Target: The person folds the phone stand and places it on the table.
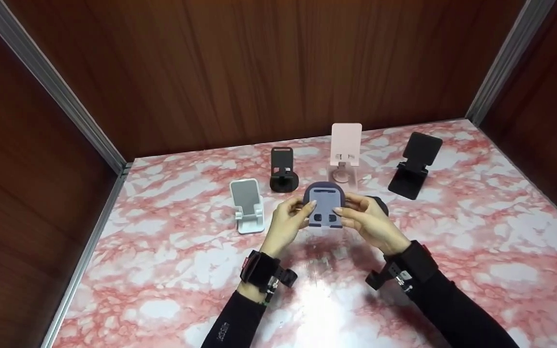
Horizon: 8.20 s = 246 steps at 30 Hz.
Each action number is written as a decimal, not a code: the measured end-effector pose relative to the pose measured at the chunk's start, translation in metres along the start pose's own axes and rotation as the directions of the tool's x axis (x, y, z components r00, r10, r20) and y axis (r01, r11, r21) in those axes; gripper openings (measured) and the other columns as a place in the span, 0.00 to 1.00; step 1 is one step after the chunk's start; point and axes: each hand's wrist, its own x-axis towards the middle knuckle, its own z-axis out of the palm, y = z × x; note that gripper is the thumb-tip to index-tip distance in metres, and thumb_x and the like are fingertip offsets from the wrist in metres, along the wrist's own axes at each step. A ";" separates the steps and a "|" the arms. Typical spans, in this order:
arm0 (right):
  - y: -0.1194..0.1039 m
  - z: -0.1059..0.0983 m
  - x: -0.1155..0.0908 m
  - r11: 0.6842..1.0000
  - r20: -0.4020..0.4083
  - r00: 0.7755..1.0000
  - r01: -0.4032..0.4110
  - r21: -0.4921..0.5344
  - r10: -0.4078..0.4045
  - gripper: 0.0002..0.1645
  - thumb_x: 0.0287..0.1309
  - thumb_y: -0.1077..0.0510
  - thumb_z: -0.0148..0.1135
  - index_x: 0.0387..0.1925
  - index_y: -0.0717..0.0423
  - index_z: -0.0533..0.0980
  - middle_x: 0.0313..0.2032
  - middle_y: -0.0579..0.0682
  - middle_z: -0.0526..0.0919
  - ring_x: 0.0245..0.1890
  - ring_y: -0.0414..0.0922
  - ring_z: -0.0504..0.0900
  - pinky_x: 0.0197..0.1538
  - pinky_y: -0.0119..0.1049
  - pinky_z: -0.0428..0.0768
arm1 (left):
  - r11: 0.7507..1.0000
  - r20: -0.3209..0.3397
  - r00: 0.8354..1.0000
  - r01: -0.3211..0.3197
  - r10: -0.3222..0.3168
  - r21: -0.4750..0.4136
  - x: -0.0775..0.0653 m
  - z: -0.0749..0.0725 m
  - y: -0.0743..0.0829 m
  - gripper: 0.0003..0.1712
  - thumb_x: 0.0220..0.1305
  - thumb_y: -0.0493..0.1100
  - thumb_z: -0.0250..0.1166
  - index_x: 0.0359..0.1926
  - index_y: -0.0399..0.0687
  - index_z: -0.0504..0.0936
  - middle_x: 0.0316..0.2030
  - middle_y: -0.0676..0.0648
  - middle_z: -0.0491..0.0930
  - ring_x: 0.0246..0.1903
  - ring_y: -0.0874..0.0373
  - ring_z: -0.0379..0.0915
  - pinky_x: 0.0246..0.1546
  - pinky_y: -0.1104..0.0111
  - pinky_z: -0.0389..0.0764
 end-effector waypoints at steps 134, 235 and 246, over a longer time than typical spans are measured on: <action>0.013 -0.008 -0.008 0.999 0.037 0.999 -0.028 0.032 0.026 0.20 0.61 0.75 0.55 0.55 0.65 0.72 0.45 0.58 0.82 0.42 0.49 0.84 0.48 0.41 0.82 | 1.000 0.105 0.994 0.018 -0.020 0.015 -0.008 -0.007 -0.004 0.14 0.70 0.39 0.59 0.42 0.27 0.79 0.28 0.46 0.81 0.30 0.49 0.81 0.39 0.50 0.84; -0.042 -0.187 -0.048 0.847 -0.195 0.972 -0.212 -0.488 0.132 0.38 0.71 0.66 0.48 0.69 0.81 0.41 0.44 0.58 0.77 0.39 0.36 0.81 0.44 0.30 0.82 | 0.493 0.034 0.967 -0.159 0.253 0.855 -0.036 -0.059 -0.018 0.39 0.75 0.60 0.42 0.76 0.44 0.47 0.75 0.38 0.44 0.74 0.44 0.31 0.71 0.49 0.40; -0.047 -0.175 -0.038 0.182 -0.151 0.976 -0.122 -0.976 -0.158 0.29 0.58 0.64 0.63 0.56 0.81 0.69 0.45 0.76 0.78 0.44 0.67 0.80 0.47 0.58 0.78 | 0.503 0.037 0.964 -0.169 0.262 0.848 -0.035 -0.058 -0.017 0.38 0.75 0.57 0.46 0.76 0.41 0.49 0.75 0.39 0.45 0.74 0.45 0.30 0.72 0.52 0.37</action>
